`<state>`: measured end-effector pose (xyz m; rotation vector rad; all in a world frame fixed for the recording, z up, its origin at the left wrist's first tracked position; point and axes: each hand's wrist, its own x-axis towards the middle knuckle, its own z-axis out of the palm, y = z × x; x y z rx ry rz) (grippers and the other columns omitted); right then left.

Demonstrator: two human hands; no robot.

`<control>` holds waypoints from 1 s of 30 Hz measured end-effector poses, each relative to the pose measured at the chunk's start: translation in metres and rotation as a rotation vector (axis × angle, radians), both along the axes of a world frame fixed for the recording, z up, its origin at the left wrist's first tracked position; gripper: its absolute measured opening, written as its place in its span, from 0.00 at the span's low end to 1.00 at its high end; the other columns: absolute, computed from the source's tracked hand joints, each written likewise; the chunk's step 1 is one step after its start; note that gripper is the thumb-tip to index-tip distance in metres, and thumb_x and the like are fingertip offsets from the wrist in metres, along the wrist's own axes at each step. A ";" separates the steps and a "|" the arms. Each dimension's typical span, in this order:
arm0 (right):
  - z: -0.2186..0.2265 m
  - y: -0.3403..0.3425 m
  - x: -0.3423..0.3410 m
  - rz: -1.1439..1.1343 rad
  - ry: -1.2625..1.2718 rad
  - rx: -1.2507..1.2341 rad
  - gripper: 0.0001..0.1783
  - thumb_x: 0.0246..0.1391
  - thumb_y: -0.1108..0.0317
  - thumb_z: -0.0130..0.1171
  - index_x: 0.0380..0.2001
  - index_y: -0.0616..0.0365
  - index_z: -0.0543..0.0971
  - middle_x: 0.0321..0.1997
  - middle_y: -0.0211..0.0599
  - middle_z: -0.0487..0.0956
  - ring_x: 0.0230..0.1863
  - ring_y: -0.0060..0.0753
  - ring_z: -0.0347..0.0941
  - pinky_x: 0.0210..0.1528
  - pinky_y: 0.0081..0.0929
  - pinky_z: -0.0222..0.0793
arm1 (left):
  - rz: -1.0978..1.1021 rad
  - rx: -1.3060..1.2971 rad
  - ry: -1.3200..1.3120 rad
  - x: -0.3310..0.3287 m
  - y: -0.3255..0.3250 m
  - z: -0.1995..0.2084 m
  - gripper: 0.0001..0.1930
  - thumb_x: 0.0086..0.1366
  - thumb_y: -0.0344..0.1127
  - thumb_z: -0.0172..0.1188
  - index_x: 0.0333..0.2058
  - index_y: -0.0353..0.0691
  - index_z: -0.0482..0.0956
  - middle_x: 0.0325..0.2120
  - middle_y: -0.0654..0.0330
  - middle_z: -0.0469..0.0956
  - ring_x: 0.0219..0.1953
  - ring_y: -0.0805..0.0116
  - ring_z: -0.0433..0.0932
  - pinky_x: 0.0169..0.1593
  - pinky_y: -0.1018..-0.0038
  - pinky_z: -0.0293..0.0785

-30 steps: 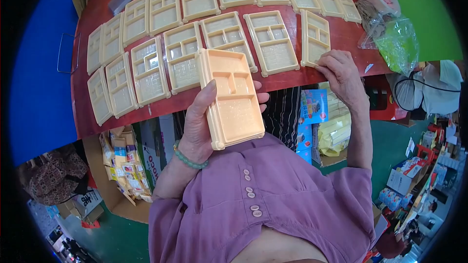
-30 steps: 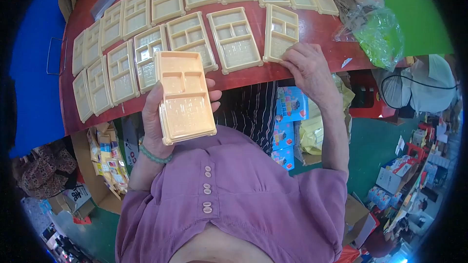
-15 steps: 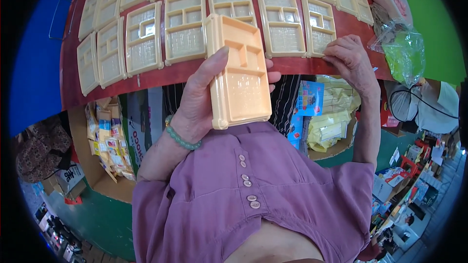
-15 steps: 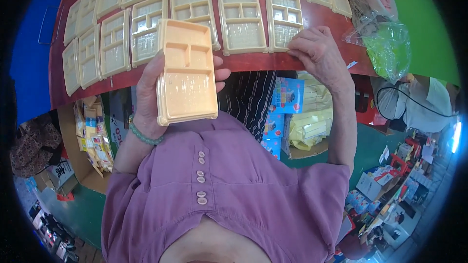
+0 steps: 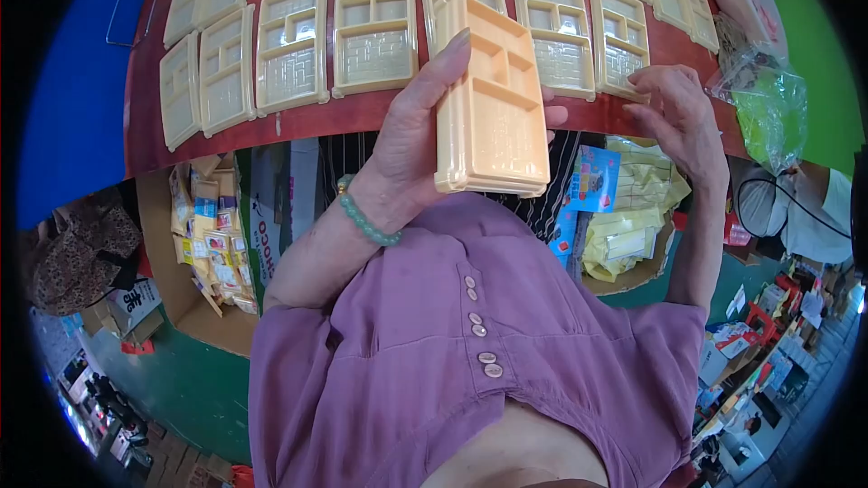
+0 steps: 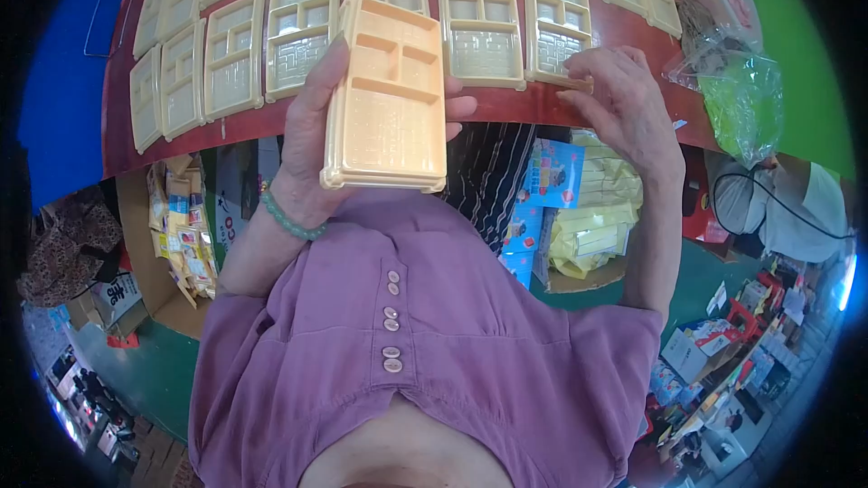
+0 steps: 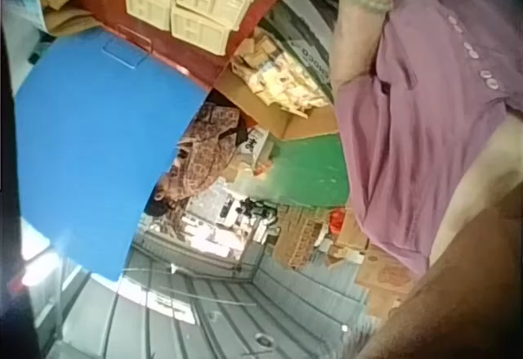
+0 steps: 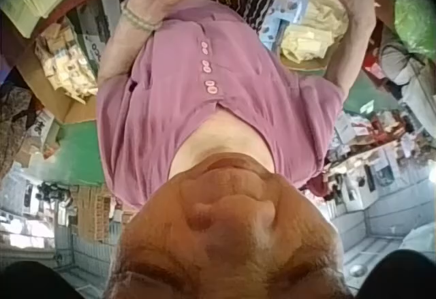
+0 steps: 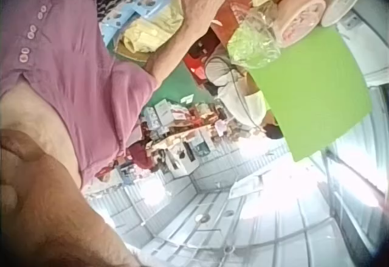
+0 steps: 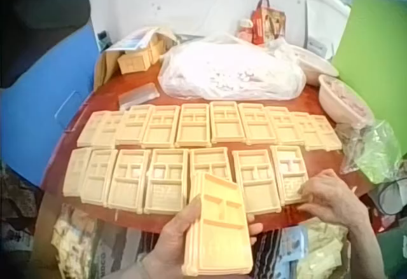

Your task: Assembling small green tassels or strings into yellow plastic tray components.

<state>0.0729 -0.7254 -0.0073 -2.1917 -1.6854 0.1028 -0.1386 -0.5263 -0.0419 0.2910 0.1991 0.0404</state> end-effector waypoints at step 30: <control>-0.006 0.006 -0.111 0.045 0.494 0.578 0.09 0.41 0.70 0.68 0.24 0.56 0.76 0.24 0.28 0.75 0.29 0.35 0.69 0.43 0.35 0.65 | -0.146 0.137 -0.064 0.013 -0.024 0.012 0.42 0.60 0.59 0.56 0.61 0.33 0.53 0.54 0.42 0.65 0.56 0.48 0.69 0.56 0.54 0.71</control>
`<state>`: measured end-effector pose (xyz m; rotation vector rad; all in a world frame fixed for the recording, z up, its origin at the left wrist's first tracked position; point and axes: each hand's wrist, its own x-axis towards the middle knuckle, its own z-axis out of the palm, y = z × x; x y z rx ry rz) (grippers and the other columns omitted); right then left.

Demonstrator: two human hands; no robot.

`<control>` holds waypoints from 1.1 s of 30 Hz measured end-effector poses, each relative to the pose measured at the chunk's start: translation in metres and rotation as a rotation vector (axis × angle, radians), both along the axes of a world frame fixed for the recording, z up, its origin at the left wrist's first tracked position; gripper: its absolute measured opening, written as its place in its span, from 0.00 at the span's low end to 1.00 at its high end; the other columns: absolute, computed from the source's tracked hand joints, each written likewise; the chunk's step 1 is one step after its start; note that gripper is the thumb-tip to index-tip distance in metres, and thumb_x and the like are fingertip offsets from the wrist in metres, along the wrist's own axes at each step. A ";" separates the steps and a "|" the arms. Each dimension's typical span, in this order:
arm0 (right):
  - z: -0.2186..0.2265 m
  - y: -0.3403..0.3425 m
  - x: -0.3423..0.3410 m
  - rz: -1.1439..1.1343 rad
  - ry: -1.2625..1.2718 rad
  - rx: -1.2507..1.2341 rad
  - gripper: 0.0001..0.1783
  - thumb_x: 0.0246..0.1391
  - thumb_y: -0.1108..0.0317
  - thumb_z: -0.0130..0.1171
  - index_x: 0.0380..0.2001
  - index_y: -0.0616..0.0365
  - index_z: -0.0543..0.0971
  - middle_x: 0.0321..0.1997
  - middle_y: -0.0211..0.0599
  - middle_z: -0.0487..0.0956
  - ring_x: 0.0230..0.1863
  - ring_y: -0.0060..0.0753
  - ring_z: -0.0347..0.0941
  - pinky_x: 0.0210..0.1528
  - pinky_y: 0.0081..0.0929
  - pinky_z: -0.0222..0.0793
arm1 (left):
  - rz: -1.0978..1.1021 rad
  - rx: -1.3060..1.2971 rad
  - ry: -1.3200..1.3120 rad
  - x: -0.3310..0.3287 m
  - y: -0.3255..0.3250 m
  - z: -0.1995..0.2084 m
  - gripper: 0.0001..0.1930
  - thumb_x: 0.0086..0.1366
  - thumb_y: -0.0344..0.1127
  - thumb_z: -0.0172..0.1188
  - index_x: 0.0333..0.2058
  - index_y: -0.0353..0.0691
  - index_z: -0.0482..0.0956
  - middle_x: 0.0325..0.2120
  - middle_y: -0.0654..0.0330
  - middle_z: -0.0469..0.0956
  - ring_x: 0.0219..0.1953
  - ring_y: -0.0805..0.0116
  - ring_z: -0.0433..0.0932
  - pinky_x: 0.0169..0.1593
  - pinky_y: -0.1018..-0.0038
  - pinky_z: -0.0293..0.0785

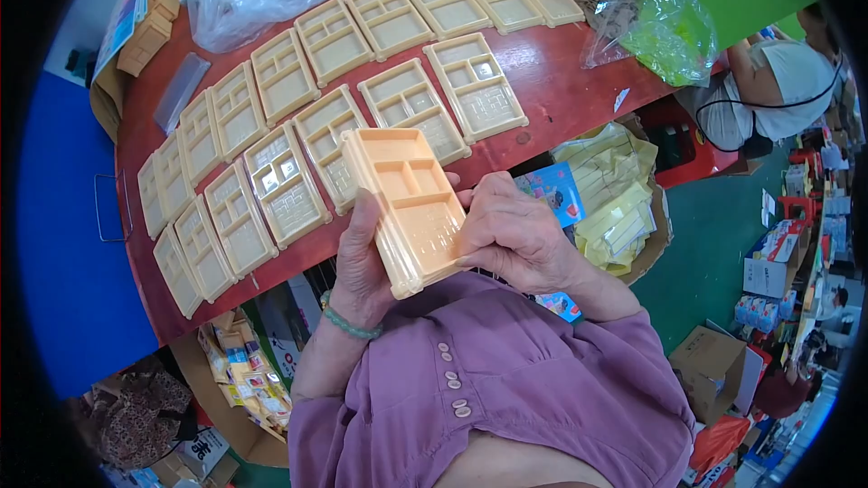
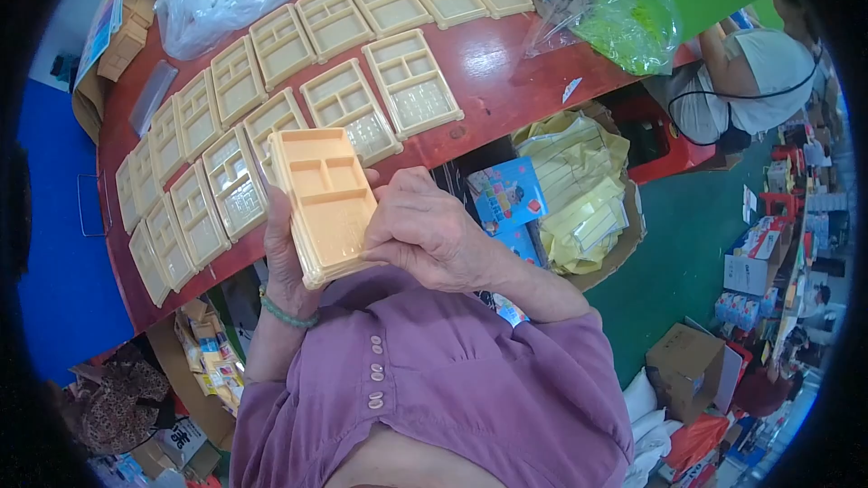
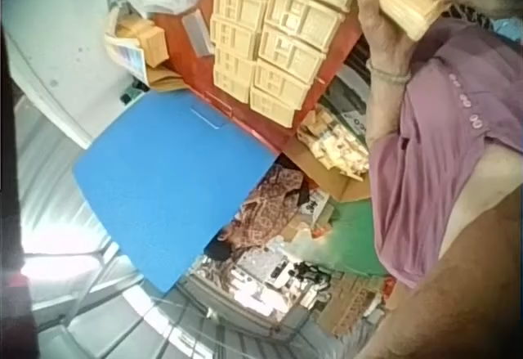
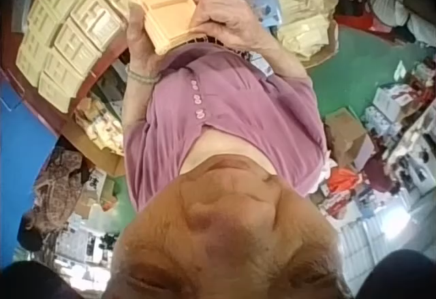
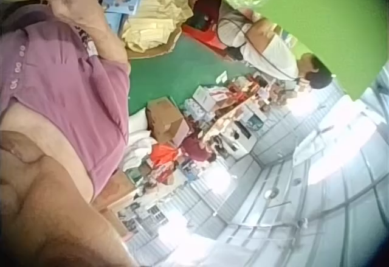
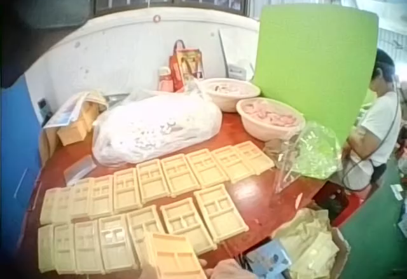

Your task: Assembling small green tassels or strings into yellow plastic tray components.

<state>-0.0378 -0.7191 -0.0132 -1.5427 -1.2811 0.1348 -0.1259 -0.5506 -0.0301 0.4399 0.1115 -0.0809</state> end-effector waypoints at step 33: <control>-0.021 -0.085 0.137 -0.236 -0.653 -0.561 0.07 0.47 0.78 0.58 0.32 0.60 0.73 0.36 0.35 0.76 0.42 0.43 0.69 0.42 0.34 0.68 | -0.018 0.004 0.135 0.007 -0.019 -0.004 0.37 0.62 0.54 0.54 0.59 0.30 0.55 0.51 0.44 0.68 0.54 0.48 0.71 0.52 0.56 0.74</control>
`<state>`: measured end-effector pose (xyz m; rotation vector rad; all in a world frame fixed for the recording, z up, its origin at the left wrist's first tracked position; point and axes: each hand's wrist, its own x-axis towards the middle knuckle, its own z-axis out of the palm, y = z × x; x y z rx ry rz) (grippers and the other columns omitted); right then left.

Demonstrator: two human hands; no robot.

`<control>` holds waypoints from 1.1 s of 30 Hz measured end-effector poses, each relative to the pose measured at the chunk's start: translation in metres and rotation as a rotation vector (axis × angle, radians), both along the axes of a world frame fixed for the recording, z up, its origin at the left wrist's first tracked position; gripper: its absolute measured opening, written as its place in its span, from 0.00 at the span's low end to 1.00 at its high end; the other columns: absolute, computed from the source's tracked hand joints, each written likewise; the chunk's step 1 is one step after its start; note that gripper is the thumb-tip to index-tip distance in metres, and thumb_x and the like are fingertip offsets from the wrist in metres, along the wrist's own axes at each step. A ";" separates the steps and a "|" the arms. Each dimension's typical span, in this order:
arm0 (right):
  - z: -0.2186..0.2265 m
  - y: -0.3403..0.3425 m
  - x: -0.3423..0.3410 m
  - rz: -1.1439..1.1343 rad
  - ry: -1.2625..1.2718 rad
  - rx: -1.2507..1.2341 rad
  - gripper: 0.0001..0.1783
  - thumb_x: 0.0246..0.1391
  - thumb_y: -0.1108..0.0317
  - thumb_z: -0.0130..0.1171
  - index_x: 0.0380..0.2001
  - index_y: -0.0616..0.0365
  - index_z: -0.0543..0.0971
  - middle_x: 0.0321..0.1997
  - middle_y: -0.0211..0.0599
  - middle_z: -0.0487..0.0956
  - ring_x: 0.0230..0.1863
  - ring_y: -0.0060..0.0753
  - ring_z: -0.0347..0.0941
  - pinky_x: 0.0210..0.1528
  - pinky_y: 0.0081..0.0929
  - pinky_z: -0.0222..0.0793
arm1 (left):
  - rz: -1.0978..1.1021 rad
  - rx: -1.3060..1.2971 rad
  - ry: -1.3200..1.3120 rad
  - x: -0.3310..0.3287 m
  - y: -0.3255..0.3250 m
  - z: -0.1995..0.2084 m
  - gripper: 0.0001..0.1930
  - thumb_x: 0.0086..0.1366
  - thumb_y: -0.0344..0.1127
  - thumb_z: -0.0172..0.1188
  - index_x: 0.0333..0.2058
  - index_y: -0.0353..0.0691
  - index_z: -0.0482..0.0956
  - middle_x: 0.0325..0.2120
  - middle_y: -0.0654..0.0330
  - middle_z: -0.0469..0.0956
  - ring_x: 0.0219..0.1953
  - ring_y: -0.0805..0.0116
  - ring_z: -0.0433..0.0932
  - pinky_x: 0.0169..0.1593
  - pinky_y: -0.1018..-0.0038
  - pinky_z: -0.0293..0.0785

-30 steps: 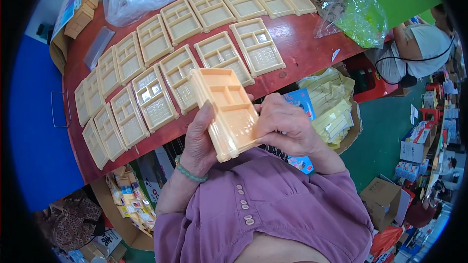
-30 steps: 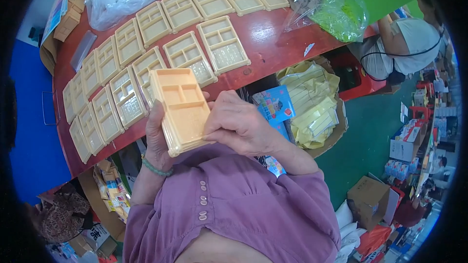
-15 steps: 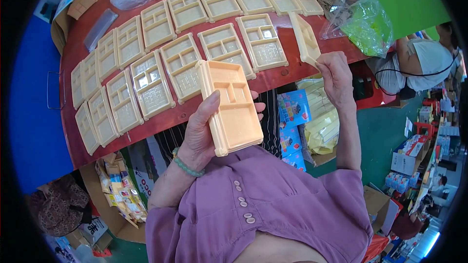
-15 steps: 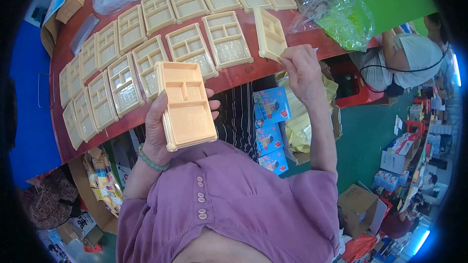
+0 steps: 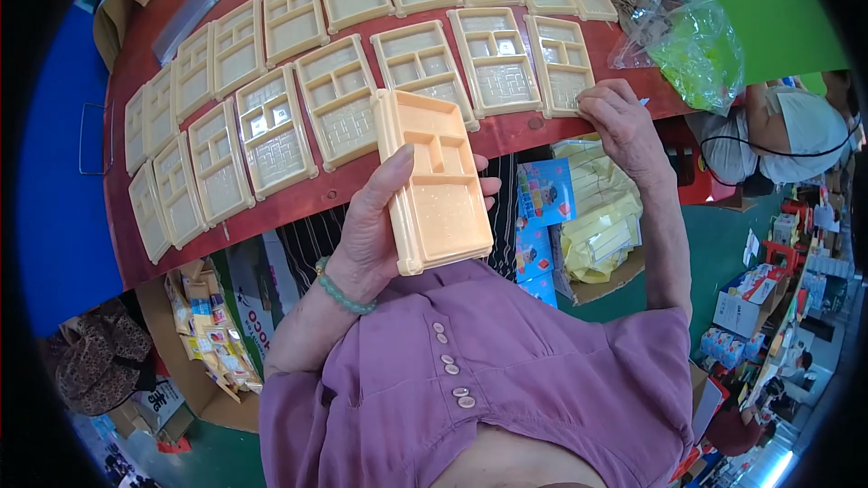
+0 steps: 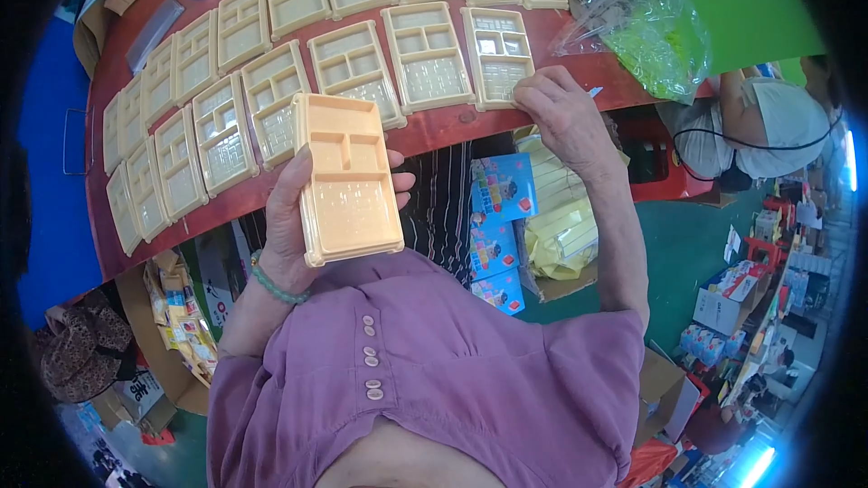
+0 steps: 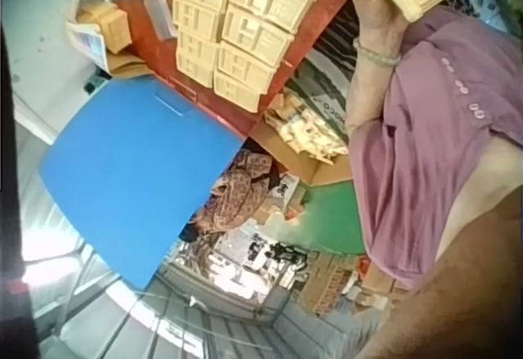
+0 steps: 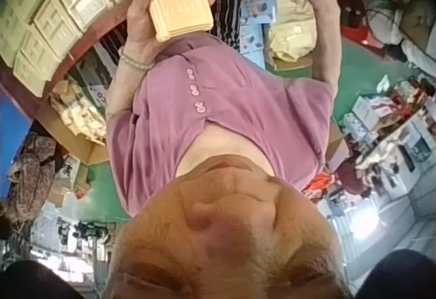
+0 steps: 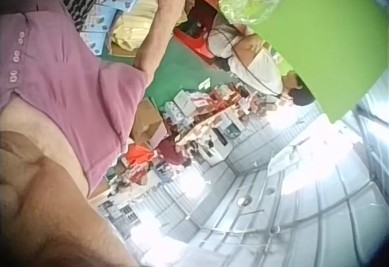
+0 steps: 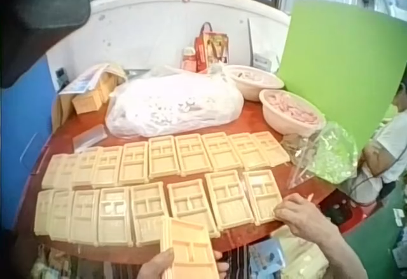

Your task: Assembling small green tassels or strings into yellow plastic tray components.

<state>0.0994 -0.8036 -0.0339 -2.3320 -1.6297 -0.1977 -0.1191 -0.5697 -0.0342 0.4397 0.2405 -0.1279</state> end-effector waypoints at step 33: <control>0.026 0.066 -0.116 0.407 0.736 0.384 0.09 0.40 0.70 0.69 0.25 0.58 0.79 0.27 0.30 0.75 0.31 0.35 0.70 0.34 0.31 0.65 | 0.039 0.048 -0.053 -0.003 -0.008 0.003 0.36 0.65 0.57 0.49 0.61 0.33 0.54 0.55 0.43 0.65 0.56 0.54 0.69 0.58 0.61 0.69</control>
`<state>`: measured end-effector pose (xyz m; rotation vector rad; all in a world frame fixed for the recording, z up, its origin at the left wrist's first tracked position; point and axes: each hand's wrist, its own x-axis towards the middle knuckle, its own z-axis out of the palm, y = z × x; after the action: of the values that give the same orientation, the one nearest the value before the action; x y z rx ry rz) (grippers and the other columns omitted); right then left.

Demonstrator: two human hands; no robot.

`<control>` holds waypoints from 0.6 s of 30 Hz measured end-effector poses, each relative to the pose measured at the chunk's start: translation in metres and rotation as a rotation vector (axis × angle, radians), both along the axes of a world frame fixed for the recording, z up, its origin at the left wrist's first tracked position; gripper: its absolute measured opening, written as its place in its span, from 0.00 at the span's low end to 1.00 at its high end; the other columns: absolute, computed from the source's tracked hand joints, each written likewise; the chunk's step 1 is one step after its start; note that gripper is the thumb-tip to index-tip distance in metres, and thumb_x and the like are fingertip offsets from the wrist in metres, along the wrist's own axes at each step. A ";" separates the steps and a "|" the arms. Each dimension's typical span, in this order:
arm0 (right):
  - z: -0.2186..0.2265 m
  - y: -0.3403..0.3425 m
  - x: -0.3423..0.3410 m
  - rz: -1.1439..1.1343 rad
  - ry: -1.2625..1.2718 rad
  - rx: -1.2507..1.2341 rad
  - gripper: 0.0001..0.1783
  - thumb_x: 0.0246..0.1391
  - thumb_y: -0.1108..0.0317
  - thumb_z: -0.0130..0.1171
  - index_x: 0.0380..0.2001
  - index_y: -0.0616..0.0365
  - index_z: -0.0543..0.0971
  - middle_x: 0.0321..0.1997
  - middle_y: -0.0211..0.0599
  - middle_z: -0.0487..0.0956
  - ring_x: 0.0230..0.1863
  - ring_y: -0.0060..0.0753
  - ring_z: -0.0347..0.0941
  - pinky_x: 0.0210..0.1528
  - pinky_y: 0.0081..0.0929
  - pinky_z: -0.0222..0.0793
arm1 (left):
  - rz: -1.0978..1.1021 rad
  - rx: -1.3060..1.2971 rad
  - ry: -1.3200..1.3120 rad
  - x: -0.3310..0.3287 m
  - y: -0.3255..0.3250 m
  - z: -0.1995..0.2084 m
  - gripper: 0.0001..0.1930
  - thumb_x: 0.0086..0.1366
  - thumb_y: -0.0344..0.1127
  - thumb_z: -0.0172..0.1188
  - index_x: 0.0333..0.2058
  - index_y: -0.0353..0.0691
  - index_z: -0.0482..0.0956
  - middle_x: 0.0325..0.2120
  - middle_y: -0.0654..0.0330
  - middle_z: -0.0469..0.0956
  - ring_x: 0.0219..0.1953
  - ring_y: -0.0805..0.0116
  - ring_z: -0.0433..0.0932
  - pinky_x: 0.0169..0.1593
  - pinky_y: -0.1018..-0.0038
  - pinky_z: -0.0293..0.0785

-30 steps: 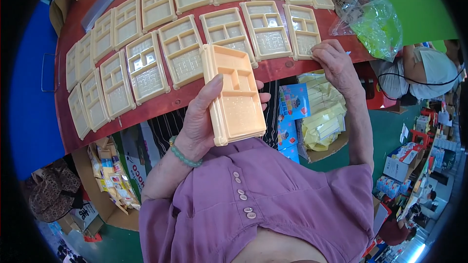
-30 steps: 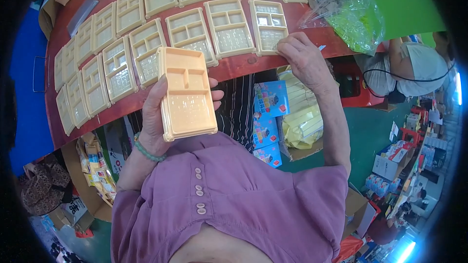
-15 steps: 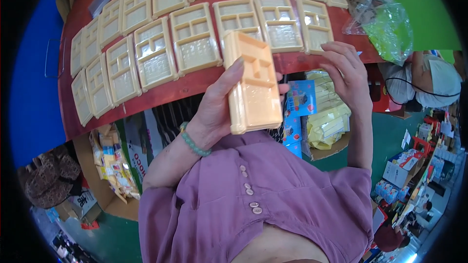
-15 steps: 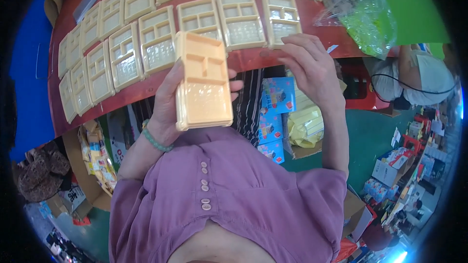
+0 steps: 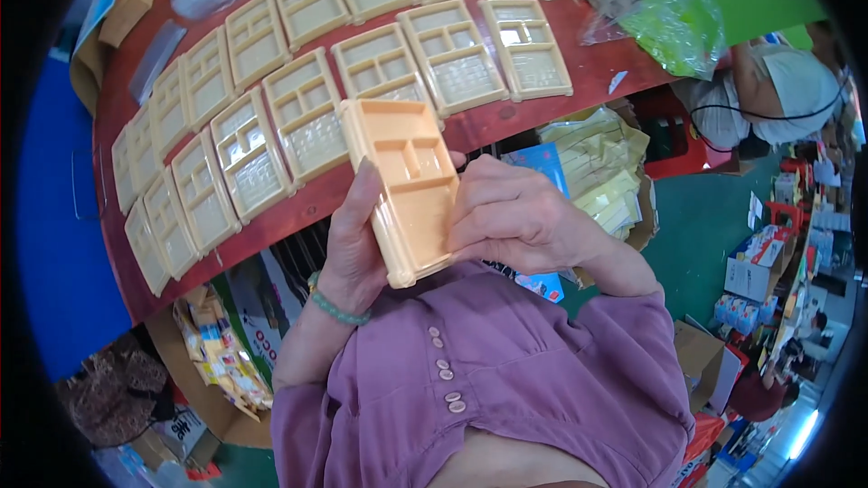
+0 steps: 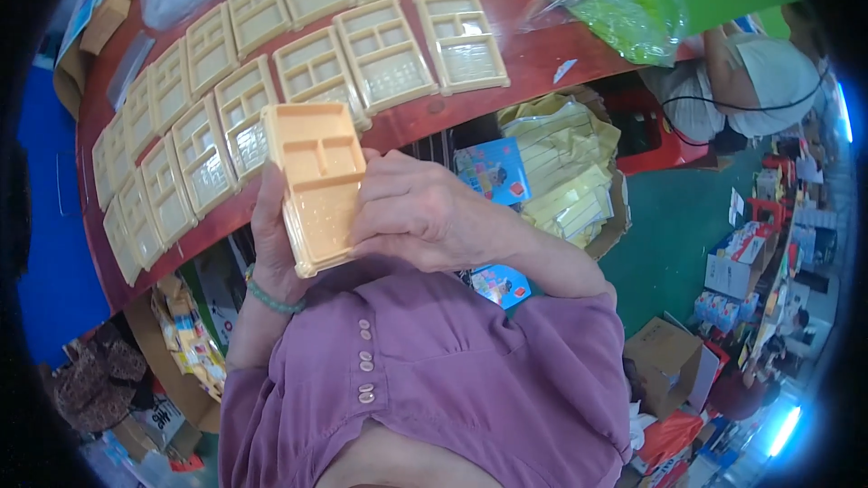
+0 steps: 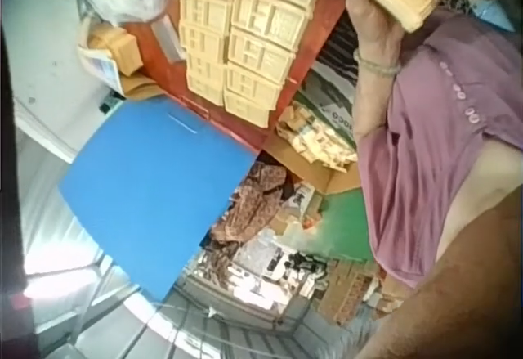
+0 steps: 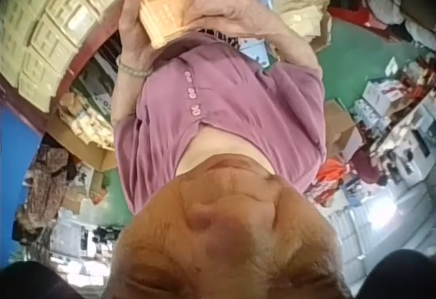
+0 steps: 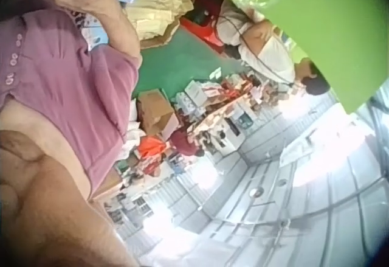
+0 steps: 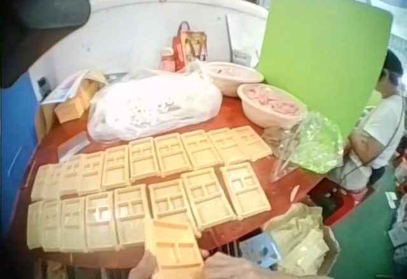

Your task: Assembling small green tassels or strings into yellow plastic tray components.

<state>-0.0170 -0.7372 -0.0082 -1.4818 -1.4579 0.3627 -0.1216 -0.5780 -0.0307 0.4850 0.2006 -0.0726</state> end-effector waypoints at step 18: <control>0.014 -0.063 0.020 -0.598 -0.310 0.044 0.03 0.55 0.74 0.54 0.30 0.61 0.71 0.33 0.40 0.73 0.30 0.35 0.68 0.33 0.27 0.65 | -0.098 -0.060 0.034 0.007 -0.005 0.002 0.39 0.58 0.46 0.60 0.61 0.33 0.53 0.53 0.44 0.67 0.55 0.49 0.69 0.54 0.55 0.73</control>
<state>0.0035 -0.8005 0.0054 -1.9077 -1.1624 -0.2736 -0.1150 -0.5831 -0.0290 0.4336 0.2073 -0.1819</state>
